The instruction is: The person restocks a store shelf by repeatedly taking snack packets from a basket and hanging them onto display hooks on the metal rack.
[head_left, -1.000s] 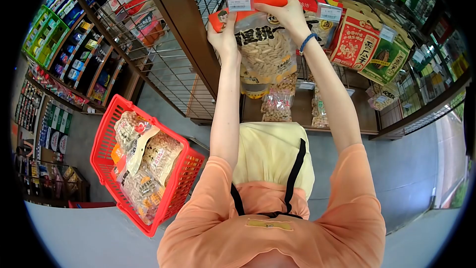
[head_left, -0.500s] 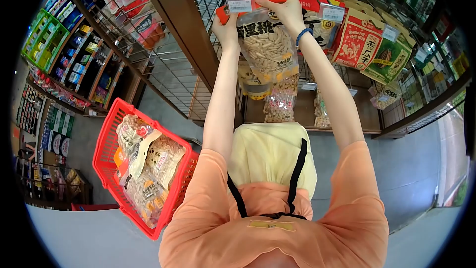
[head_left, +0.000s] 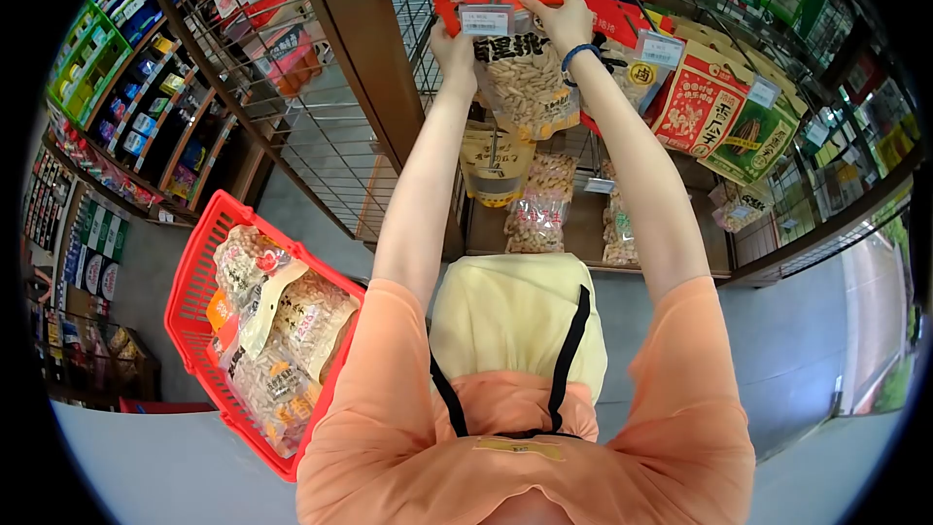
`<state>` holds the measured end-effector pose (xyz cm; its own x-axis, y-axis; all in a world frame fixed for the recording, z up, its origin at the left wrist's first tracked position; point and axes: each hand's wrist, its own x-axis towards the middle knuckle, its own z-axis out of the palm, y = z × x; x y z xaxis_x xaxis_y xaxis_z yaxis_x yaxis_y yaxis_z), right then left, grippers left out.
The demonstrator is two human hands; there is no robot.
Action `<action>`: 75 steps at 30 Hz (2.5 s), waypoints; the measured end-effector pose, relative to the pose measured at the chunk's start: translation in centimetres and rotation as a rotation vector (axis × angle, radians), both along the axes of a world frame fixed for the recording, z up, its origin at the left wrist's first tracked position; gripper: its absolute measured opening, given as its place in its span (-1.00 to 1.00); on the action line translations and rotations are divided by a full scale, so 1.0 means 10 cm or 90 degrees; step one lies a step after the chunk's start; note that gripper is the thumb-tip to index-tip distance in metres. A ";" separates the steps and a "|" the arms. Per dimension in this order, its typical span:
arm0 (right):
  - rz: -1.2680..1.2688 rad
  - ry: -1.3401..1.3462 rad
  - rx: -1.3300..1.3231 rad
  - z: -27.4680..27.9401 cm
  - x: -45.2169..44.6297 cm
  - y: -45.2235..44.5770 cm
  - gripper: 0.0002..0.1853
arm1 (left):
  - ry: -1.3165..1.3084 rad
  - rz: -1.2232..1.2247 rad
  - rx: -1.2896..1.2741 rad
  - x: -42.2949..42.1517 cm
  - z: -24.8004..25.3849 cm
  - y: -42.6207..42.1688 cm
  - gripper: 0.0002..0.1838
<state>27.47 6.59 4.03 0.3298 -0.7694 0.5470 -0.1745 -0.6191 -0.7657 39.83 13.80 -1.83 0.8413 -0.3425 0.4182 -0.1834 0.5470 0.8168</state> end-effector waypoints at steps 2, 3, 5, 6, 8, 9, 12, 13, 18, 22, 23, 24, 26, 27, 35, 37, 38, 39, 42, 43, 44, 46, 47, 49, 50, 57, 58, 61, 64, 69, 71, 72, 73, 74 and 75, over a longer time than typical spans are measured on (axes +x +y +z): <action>0.010 -0.017 0.030 -0.06 0.08 -0.08 -0.69 | 0.043 -0.021 0.013 -0.16 -0.15 0.11 -0.59; 0.012 -0.015 0.029 -0.09 0.09 -0.09 -0.69 | 0.083 -0.044 0.028 -0.25 -0.26 0.18 -0.47; 0.011 -0.033 0.035 -0.10 0.10 -0.11 -0.68 | 0.044 -0.112 0.158 -0.31 -0.57 0.21 -0.32; 0.013 -0.030 0.033 -0.08 0.09 -0.09 -0.68 | 0.046 -0.111 0.155 -0.37 -0.69 0.23 -0.32; -0.004 0.000 0.038 -0.03 0.04 -0.04 -0.66 | 0.030 -0.223 0.182 -0.49 -0.84 0.28 -0.22; -0.003 0.001 0.035 -0.04 0.05 -0.06 -0.66 | 0.031 -0.222 0.179 -0.55 -0.83 0.35 -0.22; -0.014 0.007 -0.015 -0.04 0.06 -0.11 -0.65 | -0.003 -0.276 0.157 -0.64 -0.75 0.47 -0.28; -0.003 0.017 0.006 -0.04 0.06 -0.11 -0.64 | -0.002 -0.272 0.158 -0.65 -0.73 0.51 -0.28; 0.047 -0.045 0.076 -0.18 0.14 -0.24 -0.55 | -0.051 -0.228 0.200 -0.61 -0.68 0.74 -0.37; 0.035 0.011 0.163 -0.20 0.15 -0.23 -0.60 | -0.035 -0.164 0.136 -0.63 -0.65 0.83 -0.40; 0.034 0.009 0.164 -0.19 0.15 -0.21 -0.60 | -0.037 -0.166 0.136 -0.56 -0.74 0.77 -0.40; 0.041 -0.015 0.153 -0.24 0.18 -0.24 -0.60 | -0.052 -0.137 0.113 -0.47 -0.86 0.70 -0.40; 0.006 -0.040 0.100 -0.42 0.33 -0.43 -0.59 | -0.066 -0.110 0.089 -0.43 -0.90 0.66 -0.39; 0.005 -0.039 0.099 -0.39 0.29 -0.39 -0.59 | -0.063 -0.085 0.124 -0.44 -0.87 0.67 -0.37; 0.054 -0.025 0.112 -0.31 0.18 -0.29 -0.59 | -0.053 -0.031 0.257 -0.33 -0.95 0.65 -0.24; 0.026 -0.017 0.096 -0.27 0.06 -0.15 -0.54 | -0.034 -0.065 0.266 -0.40 -0.84 0.72 -0.21; 0.001 -0.012 0.077 -0.24 0.01 -0.06 -0.48 | -0.022 -0.059 0.281 -0.40 -0.86 0.71 -0.19; 0.001 -0.008 0.074 -0.30 0.01 -0.10 -0.48 | -0.018 -0.059 0.278 -0.40 -0.87 0.71 -0.19; 0.210 -0.151 0.189 -0.42 -0.02 -0.08 -0.63 | -0.011 -0.052 0.282 -0.39 -0.88 0.71 -0.19; 0.214 -0.148 0.185 -0.45 -0.04 -0.06 -0.63 | -0.020 -0.052 0.289 -0.38 -0.88 0.70 -0.19; 0.213 -0.135 0.217 -0.47 -0.06 -0.05 -0.67 | -0.029 -0.051 0.297 -0.36 -0.89 0.70 -0.20; 0.206 -0.140 0.236 -0.54 -0.05 -0.09 -0.65 | -0.026 -0.060 0.278 -0.37 -0.88 0.71 -0.21; 0.211 -0.136 0.230 -0.60 -0.03 -0.13 -0.65 | -0.025 -0.074 0.266 -0.36 -0.88 0.71 -0.22; 0.210 -0.168 0.156 -0.64 -0.01 -0.17 -0.54 | -0.041 -0.057 0.228 -0.23 -1.03 0.64 -0.28; 0.210 -0.176 0.149 -0.65 0.01 -0.21 -0.52 | -0.054 -0.071 0.222 -0.21 -1.06 0.64 -0.30; 0.141 -0.272 0.151 -0.65 0.08 0.10 -0.65 | -0.007 -0.075 0.199 -0.20 -1.11 0.62 -0.36; 0.129 -0.273 0.133 -0.69 0.11 0.03 -0.64 | -0.014 -0.080 0.202 -0.18 -1.13 0.61 -0.37; 0.149 -0.247 0.137 -0.76 0.11 -0.06 -0.58 | 0.001 0.003 0.209 -0.24 -1.11 0.60 -0.36; 0.170 -0.196 0.261 -0.65 0.07 -0.04 -0.59 | 0.044 -0.028 0.230 -0.31 -1.00 0.66 -0.32; 0.226 -0.124 0.412 -0.80 0.00 -0.27 -0.69 | 0.137 -0.088 0.398 -0.54 -0.76 0.79 -0.10; 0.266 -0.090 0.512 -0.60 -0.07 -0.15 -0.70 | 0.185 -0.015 0.566 -0.85 -0.73 0.82 -0.08; 0.279 -0.082 0.521 -0.62 -0.09 -0.17 -0.71 | 0.112 0.055 0.600 -1.04 -0.75 0.82 -0.12; 0.294 -0.105 0.503 -0.89 -0.17 -0.38 -0.75 | 0.041 0.121 0.634 -1.29 -0.70 0.87 -0.15; 0.273 -0.102 0.593 -0.73 -0.18 -0.23 -0.78 | 0.031 0.124 0.626 -1.50 -0.54 0.96 -0.22; 0.329 -0.108 0.618 -0.61 -0.27 -0.11 -0.89 | 0.022 0.124 0.618 -1.73 -0.37 1.07 -0.28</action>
